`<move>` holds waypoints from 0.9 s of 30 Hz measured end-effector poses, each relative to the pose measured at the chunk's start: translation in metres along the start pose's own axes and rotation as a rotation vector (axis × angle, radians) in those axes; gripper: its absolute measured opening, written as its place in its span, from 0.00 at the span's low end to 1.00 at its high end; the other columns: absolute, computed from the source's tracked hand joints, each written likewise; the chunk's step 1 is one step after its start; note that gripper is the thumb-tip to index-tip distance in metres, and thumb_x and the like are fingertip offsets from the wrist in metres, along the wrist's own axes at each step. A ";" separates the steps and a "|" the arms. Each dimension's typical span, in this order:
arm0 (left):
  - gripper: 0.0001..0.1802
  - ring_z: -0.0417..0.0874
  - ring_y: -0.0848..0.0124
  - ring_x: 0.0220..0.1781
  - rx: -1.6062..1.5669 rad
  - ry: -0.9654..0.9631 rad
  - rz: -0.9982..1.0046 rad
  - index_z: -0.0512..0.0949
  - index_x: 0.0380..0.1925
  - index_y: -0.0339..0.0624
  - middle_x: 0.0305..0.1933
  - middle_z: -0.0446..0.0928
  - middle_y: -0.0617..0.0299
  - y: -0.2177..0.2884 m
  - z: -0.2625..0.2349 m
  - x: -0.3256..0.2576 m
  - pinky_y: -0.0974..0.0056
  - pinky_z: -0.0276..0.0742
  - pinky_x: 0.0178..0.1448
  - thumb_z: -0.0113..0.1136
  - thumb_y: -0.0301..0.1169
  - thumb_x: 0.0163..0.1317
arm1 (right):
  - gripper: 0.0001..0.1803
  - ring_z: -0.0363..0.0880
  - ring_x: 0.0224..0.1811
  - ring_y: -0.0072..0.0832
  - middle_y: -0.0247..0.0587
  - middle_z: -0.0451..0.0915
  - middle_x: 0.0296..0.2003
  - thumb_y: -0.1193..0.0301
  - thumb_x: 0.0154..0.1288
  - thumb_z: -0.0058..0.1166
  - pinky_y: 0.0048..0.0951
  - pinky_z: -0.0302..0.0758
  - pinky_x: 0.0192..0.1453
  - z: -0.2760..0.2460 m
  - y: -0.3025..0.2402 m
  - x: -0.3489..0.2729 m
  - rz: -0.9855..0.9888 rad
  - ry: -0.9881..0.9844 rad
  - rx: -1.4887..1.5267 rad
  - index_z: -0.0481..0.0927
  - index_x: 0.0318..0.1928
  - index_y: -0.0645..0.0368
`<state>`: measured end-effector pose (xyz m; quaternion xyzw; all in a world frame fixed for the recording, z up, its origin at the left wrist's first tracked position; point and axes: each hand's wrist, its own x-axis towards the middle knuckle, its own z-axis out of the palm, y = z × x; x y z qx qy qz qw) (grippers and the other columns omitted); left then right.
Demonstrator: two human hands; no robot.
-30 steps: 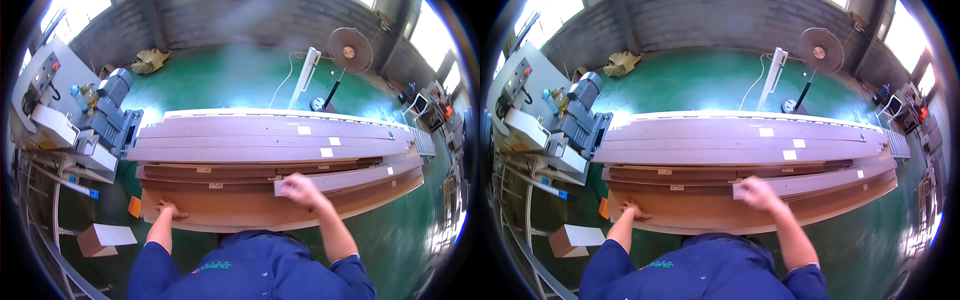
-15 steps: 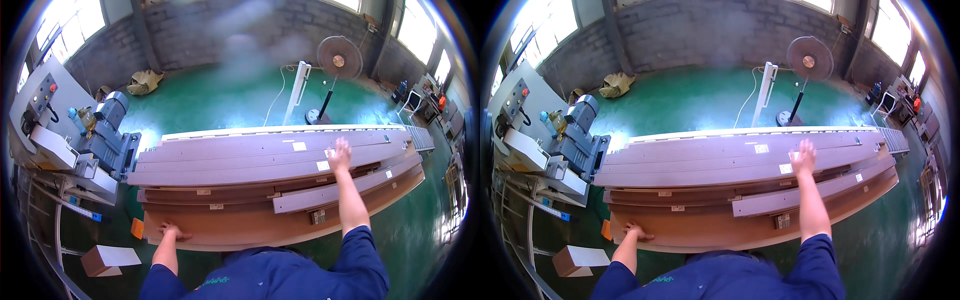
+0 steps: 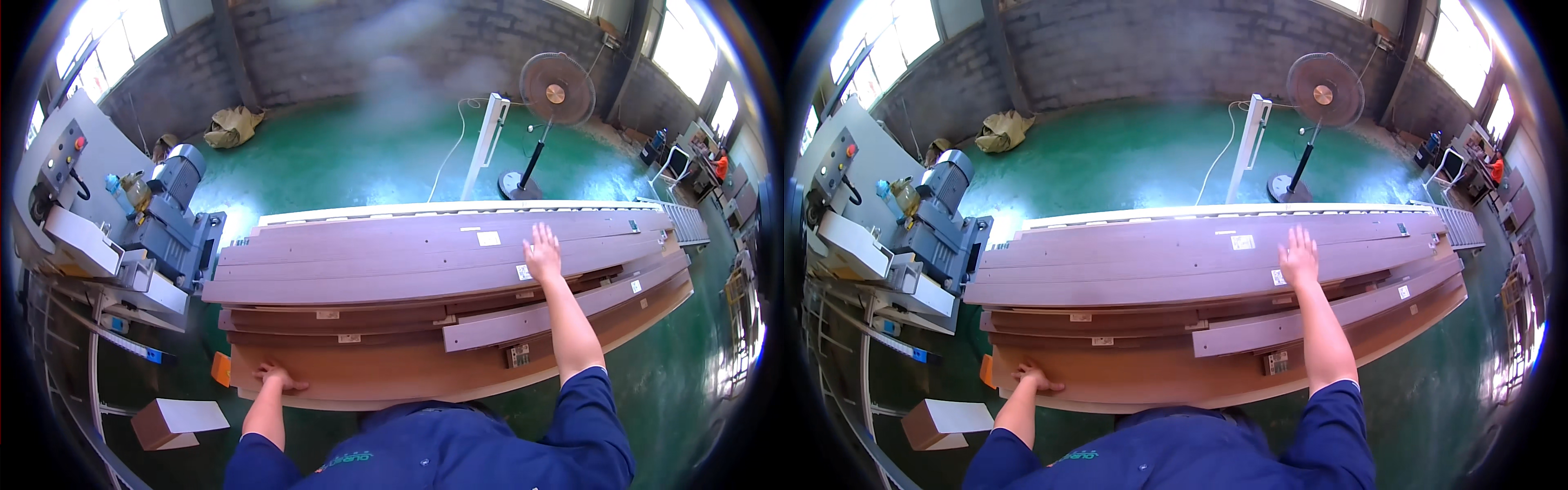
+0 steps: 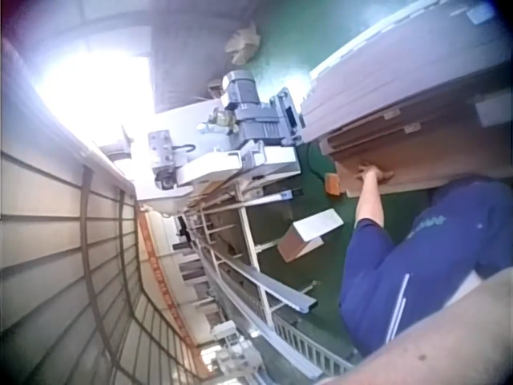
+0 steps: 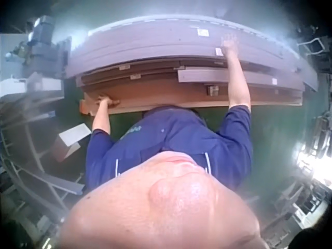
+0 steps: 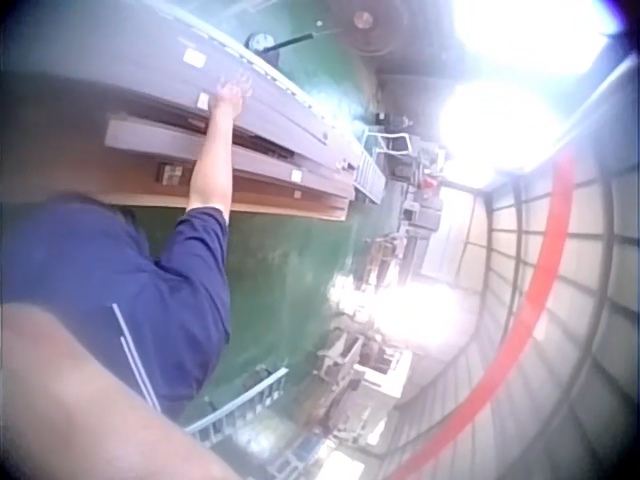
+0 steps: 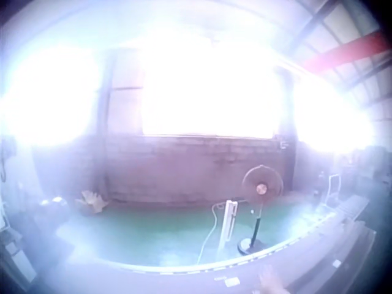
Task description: The person retrieves wooden boards from a machine track and stacks them onto a pile on a work table by hand.
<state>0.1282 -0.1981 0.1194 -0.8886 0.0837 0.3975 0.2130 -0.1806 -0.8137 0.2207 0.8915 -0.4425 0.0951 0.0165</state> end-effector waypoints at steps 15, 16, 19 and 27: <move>0.85 0.40 0.40 0.77 0.119 -0.078 0.034 0.28 0.72 0.35 0.77 0.33 0.36 0.008 -0.004 0.019 0.39 0.42 0.75 0.70 0.72 0.28 | 0.37 0.42 0.78 0.32 0.41 0.49 0.75 0.48 0.71 0.33 0.36 0.38 0.79 0.020 -0.046 0.010 0.007 -0.115 0.033 0.52 0.73 0.57; 0.85 0.40 0.39 0.77 0.081 -0.066 -0.007 0.28 0.72 0.34 0.77 0.33 0.36 0.009 -0.004 0.018 0.39 0.42 0.75 0.70 0.72 0.28 | 0.37 0.42 0.78 0.32 0.41 0.49 0.75 0.48 0.71 0.33 0.36 0.38 0.79 0.021 -0.047 0.010 0.010 -0.120 0.034 0.52 0.73 0.57; 0.83 0.40 0.39 0.77 0.037 -0.027 -0.029 0.30 0.72 0.34 0.77 0.33 0.36 0.005 0.003 0.022 0.37 0.40 0.75 0.69 0.73 0.29 | 0.37 0.42 0.78 0.32 0.41 0.49 0.75 0.48 0.71 0.33 0.37 0.38 0.79 0.021 -0.049 0.011 0.003 -0.112 0.031 0.53 0.73 0.56; 0.82 0.38 0.40 0.78 -0.012 0.020 -0.020 0.33 0.72 0.33 0.77 0.33 0.37 0.006 0.001 0.010 0.34 0.37 0.75 0.69 0.72 0.30 | 0.37 0.42 0.78 0.32 0.41 0.49 0.75 0.48 0.71 0.33 0.37 0.38 0.79 0.021 -0.047 0.006 0.002 -0.118 0.041 0.52 0.73 0.57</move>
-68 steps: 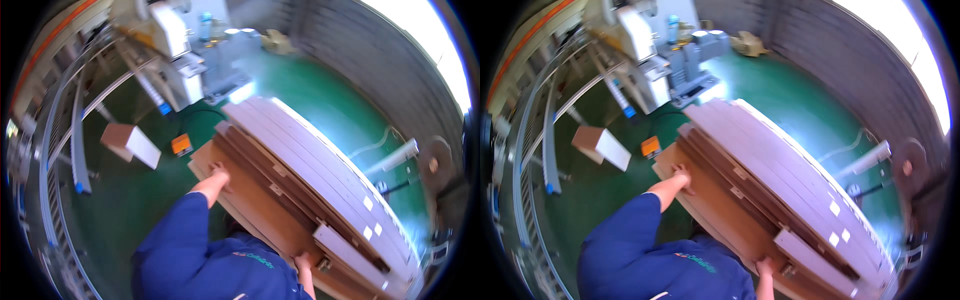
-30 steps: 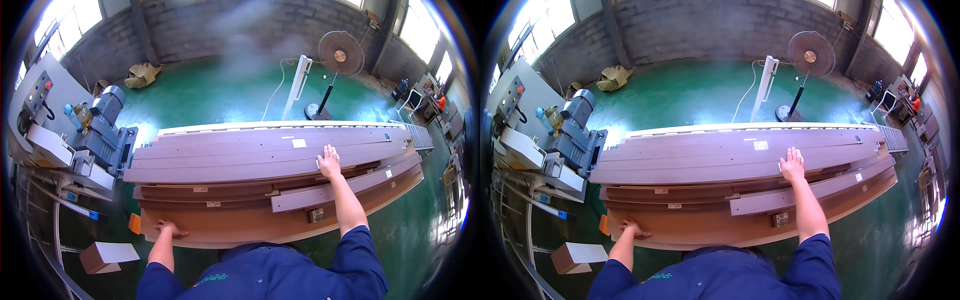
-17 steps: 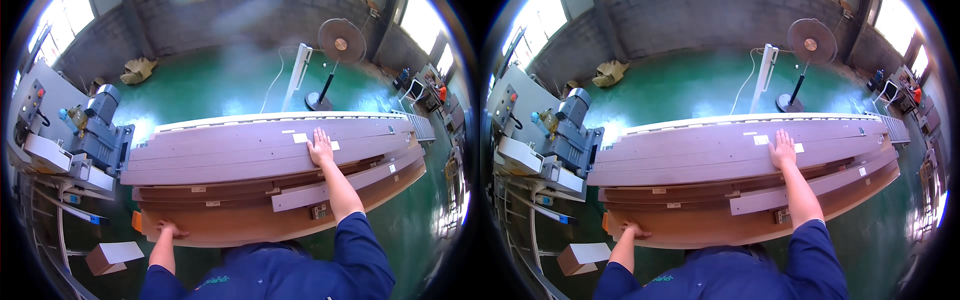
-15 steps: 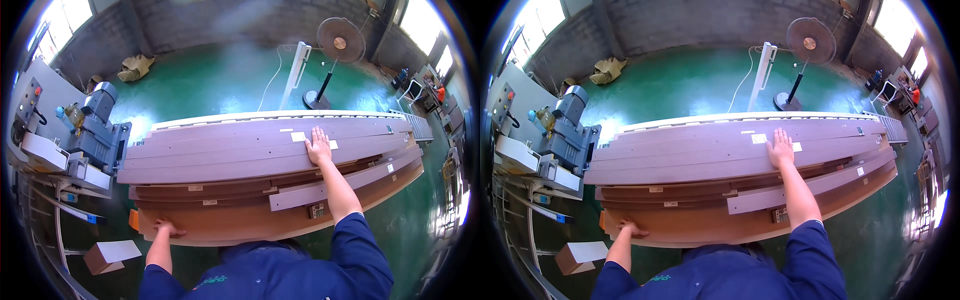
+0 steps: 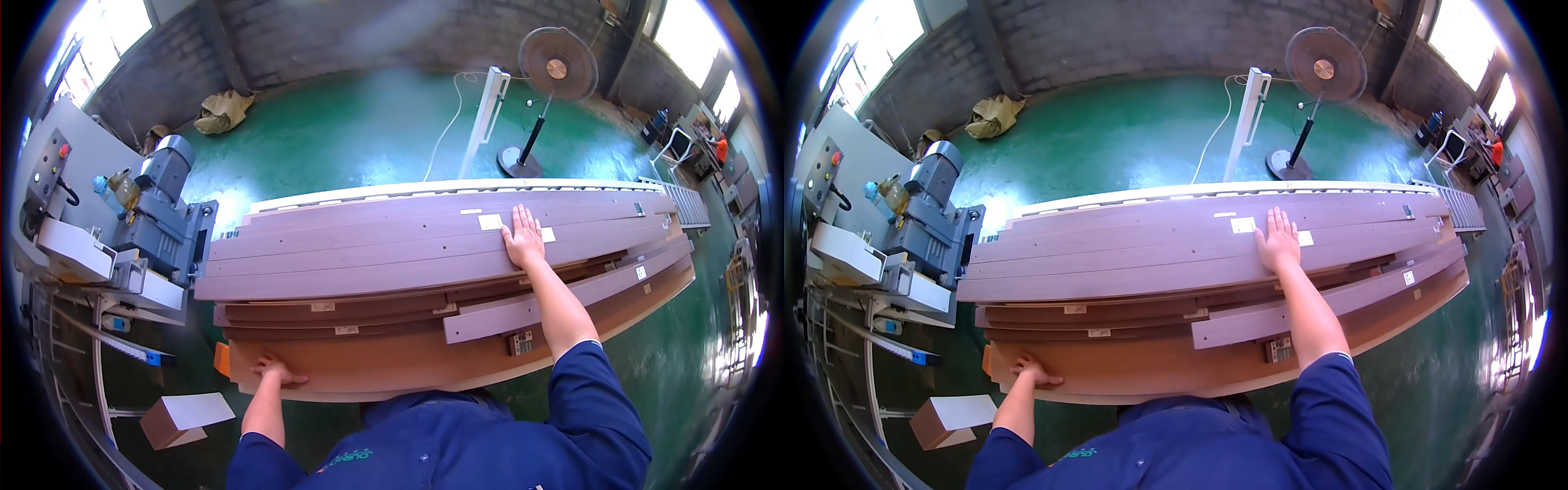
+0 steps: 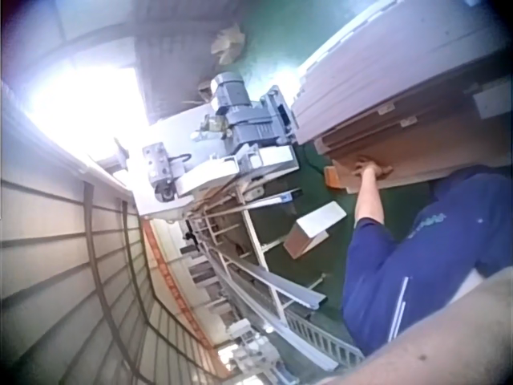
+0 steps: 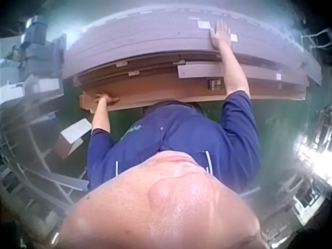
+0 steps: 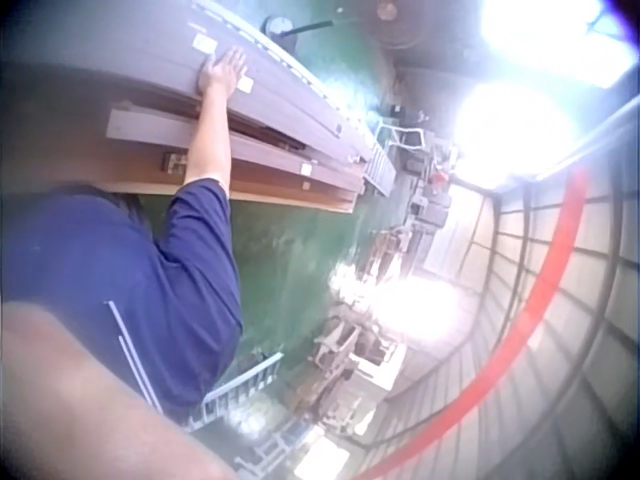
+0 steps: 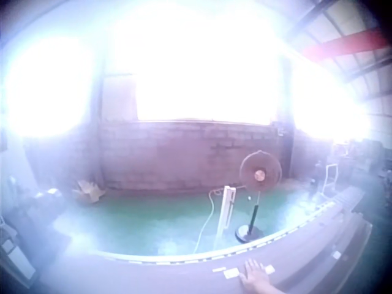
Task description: The person retrieves wooden boards from a machine track and stacks them onto a pile on a work table by hand.
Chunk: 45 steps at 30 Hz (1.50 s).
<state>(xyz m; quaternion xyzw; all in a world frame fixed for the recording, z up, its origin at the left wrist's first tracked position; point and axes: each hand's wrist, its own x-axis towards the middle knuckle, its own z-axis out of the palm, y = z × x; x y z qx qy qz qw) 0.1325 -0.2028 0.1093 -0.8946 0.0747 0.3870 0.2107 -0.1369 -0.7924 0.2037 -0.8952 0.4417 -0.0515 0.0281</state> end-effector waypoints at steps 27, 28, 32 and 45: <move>0.85 0.36 0.40 0.78 0.014 -0.004 0.013 0.30 0.73 0.37 0.77 0.30 0.38 -0.007 0.014 0.019 0.35 0.40 0.74 0.72 0.72 0.26 | 0.38 0.42 0.78 0.31 0.40 0.48 0.75 0.47 0.71 0.31 0.36 0.38 0.79 -0.002 -0.006 0.000 0.011 -0.039 -0.039 0.51 0.73 0.56; 0.85 0.37 0.38 0.77 0.009 -0.042 -0.015 0.31 0.73 0.37 0.77 0.31 0.37 -0.005 0.009 0.015 0.36 0.41 0.75 0.71 0.72 0.26 | 0.37 0.42 0.78 0.31 0.40 0.48 0.75 0.48 0.71 0.31 0.36 0.38 0.79 -0.002 -0.005 0.000 0.008 -0.035 -0.040 0.51 0.73 0.56; 0.85 0.40 0.33 0.76 -0.002 -0.065 -0.048 0.31 0.73 0.37 0.77 0.35 0.38 -0.002 0.000 0.003 0.40 0.43 0.76 0.72 0.72 0.26 | 0.37 0.43 0.78 0.31 0.38 0.49 0.75 0.48 0.71 0.33 0.36 0.39 0.79 -0.002 0.000 -0.001 0.017 -0.006 -0.030 0.53 0.73 0.56; 0.77 0.44 0.40 0.76 0.078 -0.096 0.044 0.41 0.73 0.35 0.76 0.43 0.38 0.003 -0.037 -0.033 0.35 0.43 0.73 0.68 0.72 0.33 | 0.31 0.53 0.74 0.41 0.48 0.61 0.70 0.56 0.70 0.43 0.38 0.48 0.76 0.012 0.014 0.012 -0.099 0.140 0.044 0.63 0.67 0.61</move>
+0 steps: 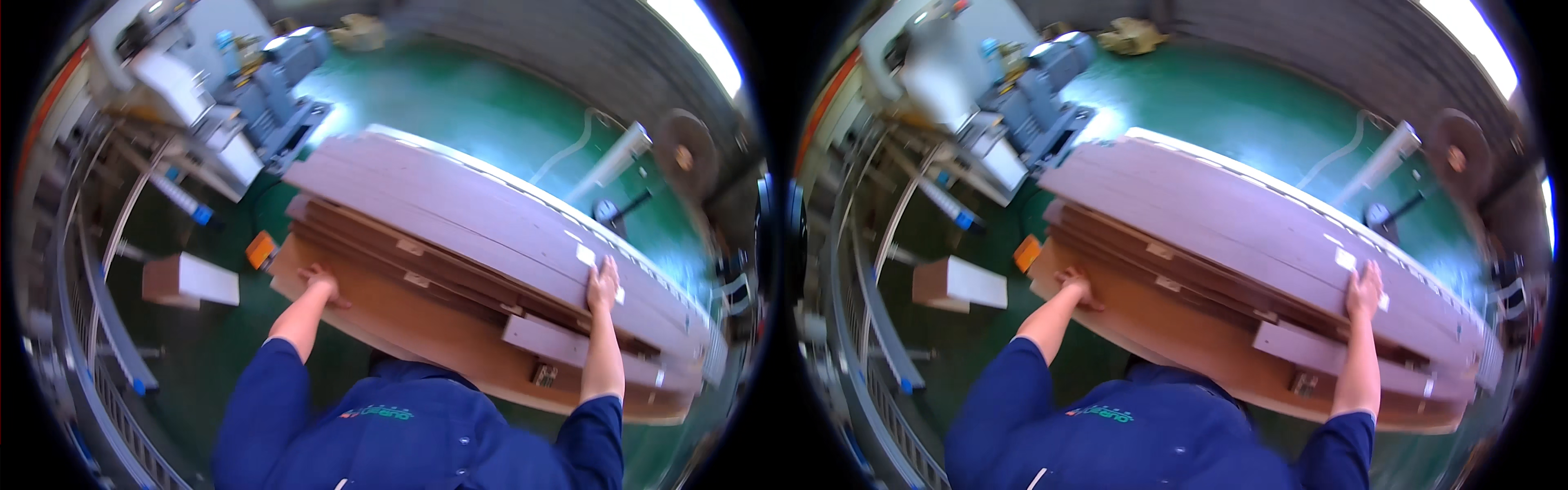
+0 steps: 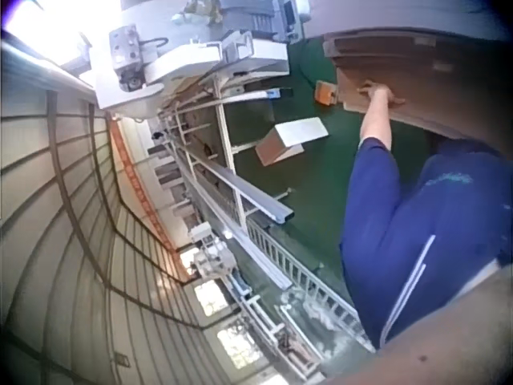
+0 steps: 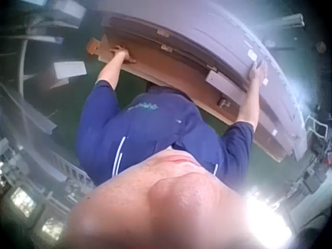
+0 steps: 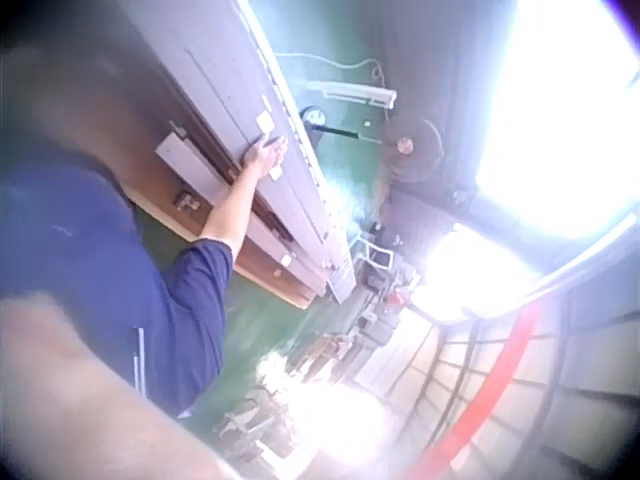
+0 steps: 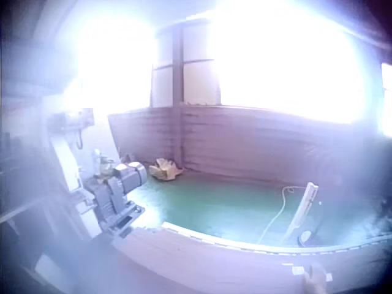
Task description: The person retrieves wooden boards from a machine track and stacks them onto a pile on a work table by hand.
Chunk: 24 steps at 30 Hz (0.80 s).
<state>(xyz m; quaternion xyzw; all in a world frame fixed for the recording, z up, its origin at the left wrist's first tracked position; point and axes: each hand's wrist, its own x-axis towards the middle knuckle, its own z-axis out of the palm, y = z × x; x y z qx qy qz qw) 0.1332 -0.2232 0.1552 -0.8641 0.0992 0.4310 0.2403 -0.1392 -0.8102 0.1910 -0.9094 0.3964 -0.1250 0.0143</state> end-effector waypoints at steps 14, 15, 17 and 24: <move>0.70 0.39 0.33 0.75 -0.030 0.021 -0.022 0.54 0.71 0.38 0.75 0.39 0.38 -0.015 0.035 0.014 0.28 0.53 0.69 0.66 0.73 0.34 | 0.34 0.47 0.76 0.41 0.49 0.52 0.73 0.53 0.75 0.32 0.39 0.44 0.77 0.029 0.035 0.011 -0.045 -0.149 -0.121 0.54 0.71 0.64; 0.71 0.39 0.32 0.75 -0.031 0.003 -0.021 0.51 0.72 0.40 0.76 0.38 0.39 -0.017 0.032 0.006 0.28 0.55 0.68 0.66 0.73 0.34 | 0.34 0.47 0.76 0.41 0.49 0.52 0.73 0.53 0.75 0.32 0.39 0.44 0.77 0.028 0.030 0.014 -0.057 -0.144 -0.117 0.54 0.71 0.64; 0.71 0.38 0.31 0.74 -0.034 -0.013 -0.022 0.49 0.73 0.41 0.76 0.37 0.40 -0.018 0.034 0.005 0.28 0.57 0.68 0.66 0.73 0.34 | 0.34 0.46 0.77 0.42 0.49 0.51 0.73 0.53 0.76 0.31 0.39 0.44 0.77 0.026 0.023 0.015 -0.046 -0.190 -0.152 0.53 0.72 0.64; 0.73 0.36 0.31 0.75 -0.029 0.016 -0.095 0.39 0.74 0.48 0.76 0.36 0.41 -0.009 0.040 0.044 0.27 0.57 0.67 0.65 0.73 0.35 | 0.34 0.45 0.77 0.42 0.52 0.50 0.73 0.54 0.76 0.31 0.39 0.43 0.77 0.026 0.024 0.018 0.015 -0.201 -0.158 0.53 0.71 0.66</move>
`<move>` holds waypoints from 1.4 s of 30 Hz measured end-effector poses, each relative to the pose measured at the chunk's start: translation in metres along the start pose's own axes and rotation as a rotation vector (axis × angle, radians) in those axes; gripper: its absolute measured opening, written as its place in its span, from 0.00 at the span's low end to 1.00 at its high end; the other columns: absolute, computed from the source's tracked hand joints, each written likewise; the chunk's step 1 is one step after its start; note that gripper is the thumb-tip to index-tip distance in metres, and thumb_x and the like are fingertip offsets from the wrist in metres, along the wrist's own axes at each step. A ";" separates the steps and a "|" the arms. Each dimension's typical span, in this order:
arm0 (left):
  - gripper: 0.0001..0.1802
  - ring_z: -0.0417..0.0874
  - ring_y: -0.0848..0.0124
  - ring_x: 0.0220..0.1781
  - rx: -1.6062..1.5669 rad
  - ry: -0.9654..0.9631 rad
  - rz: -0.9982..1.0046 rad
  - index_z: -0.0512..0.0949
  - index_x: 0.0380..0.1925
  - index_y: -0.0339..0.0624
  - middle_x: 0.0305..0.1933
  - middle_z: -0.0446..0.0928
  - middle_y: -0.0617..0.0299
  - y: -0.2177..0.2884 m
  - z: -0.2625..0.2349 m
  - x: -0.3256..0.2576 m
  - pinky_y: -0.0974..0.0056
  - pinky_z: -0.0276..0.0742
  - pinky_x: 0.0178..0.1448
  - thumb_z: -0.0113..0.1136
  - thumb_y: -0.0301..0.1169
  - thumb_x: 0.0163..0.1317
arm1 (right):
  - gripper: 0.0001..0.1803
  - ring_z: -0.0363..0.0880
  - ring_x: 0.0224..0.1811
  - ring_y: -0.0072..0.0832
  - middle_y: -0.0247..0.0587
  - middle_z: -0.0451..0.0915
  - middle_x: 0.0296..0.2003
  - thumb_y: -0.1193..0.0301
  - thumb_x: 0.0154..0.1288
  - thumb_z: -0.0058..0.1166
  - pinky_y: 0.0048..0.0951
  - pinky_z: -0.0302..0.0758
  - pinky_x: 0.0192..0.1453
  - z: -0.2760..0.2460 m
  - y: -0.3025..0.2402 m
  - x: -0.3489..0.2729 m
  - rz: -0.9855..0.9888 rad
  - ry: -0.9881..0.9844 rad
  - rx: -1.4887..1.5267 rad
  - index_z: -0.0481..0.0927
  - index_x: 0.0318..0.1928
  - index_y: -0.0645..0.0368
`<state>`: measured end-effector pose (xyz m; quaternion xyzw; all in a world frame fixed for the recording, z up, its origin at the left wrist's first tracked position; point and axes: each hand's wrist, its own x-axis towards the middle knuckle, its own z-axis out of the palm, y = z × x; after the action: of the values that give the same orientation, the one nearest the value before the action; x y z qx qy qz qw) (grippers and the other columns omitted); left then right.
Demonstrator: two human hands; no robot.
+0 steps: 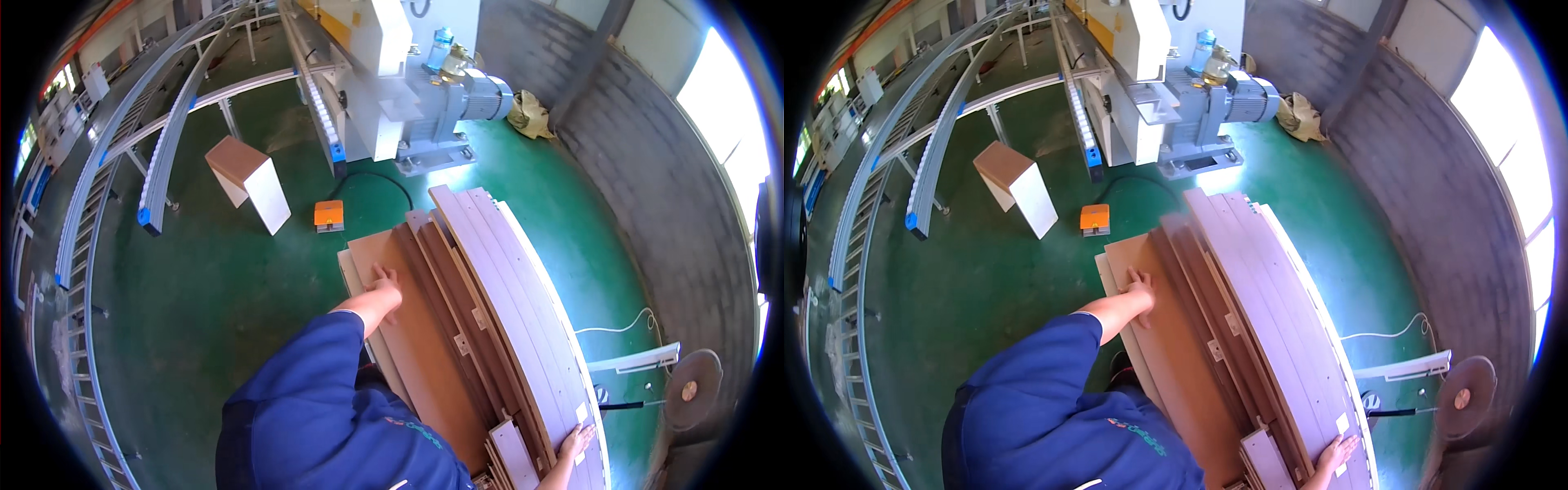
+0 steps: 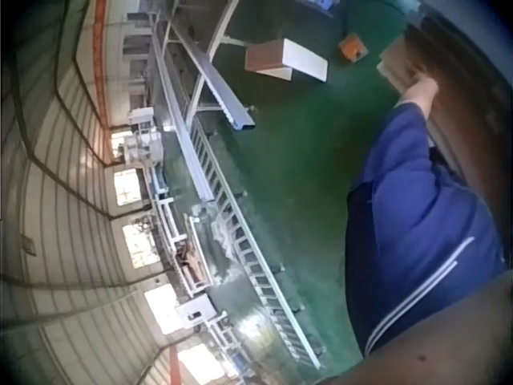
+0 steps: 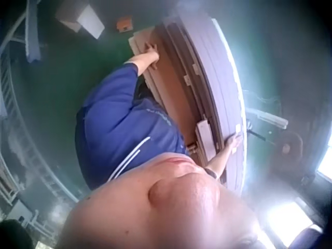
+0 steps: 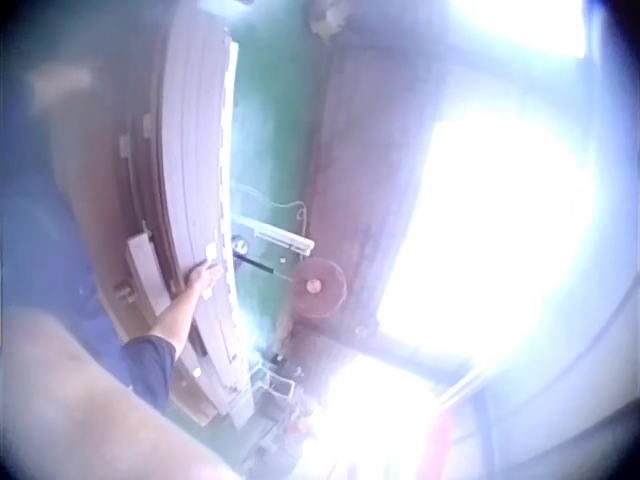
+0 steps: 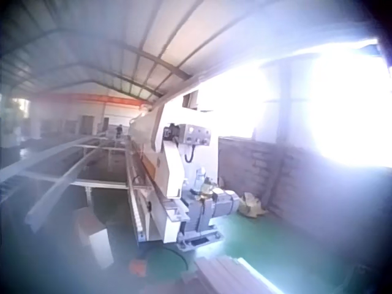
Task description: The person retrieves wooden boards from a machine track and stacks them onto a pile on a work table by hand.
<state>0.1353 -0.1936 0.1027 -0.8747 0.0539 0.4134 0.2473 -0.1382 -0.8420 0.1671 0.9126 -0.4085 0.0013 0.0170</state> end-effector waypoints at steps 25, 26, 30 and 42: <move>0.66 0.40 0.36 0.75 0.102 0.023 0.118 0.58 0.71 0.45 0.76 0.41 0.41 0.002 -0.004 -0.016 0.19 0.49 0.63 0.62 0.75 0.36 | 0.32 0.78 0.54 0.48 0.60 0.79 0.51 0.54 0.76 0.31 0.41 0.73 0.59 0.048 0.095 0.134 -0.091 -0.527 0.672 0.71 0.59 0.73; 0.66 0.41 0.36 0.75 0.118 0.034 0.123 0.57 0.71 0.45 0.76 0.43 0.42 0.007 -0.013 -0.015 0.20 0.49 0.64 0.62 0.76 0.36 | 0.32 0.78 0.53 0.48 0.60 0.79 0.50 0.54 0.76 0.31 0.41 0.74 0.58 0.050 0.113 0.137 -0.050 -0.598 0.786 0.71 0.59 0.74; 0.60 0.45 0.36 0.75 0.087 -0.162 0.267 0.68 0.65 0.41 0.73 0.52 0.36 0.012 -0.018 0.032 0.29 0.43 0.72 0.66 0.72 0.37 | 0.33 0.82 0.23 0.39 0.52 0.82 0.25 0.47 0.70 0.36 0.41 0.78 0.25 0.038 0.115 0.134 0.113 -0.548 0.588 0.82 0.39 0.67; 0.85 0.42 0.40 0.77 -0.007 0.062 0.073 0.30 0.70 0.26 0.75 0.42 0.34 0.005 -0.010 0.000 0.34 0.35 0.74 0.69 0.72 0.28 | 0.31 0.69 0.65 0.42 0.47 0.74 0.60 0.45 0.68 0.41 0.39 0.63 0.69 -0.045 -0.015 0.096 0.177 -0.491 0.211 0.78 0.58 0.54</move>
<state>0.1407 -0.2025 0.1056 -0.8854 0.0917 0.3951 0.2272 -0.0626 -0.9014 0.2131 0.8431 -0.4761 -0.1757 -0.1778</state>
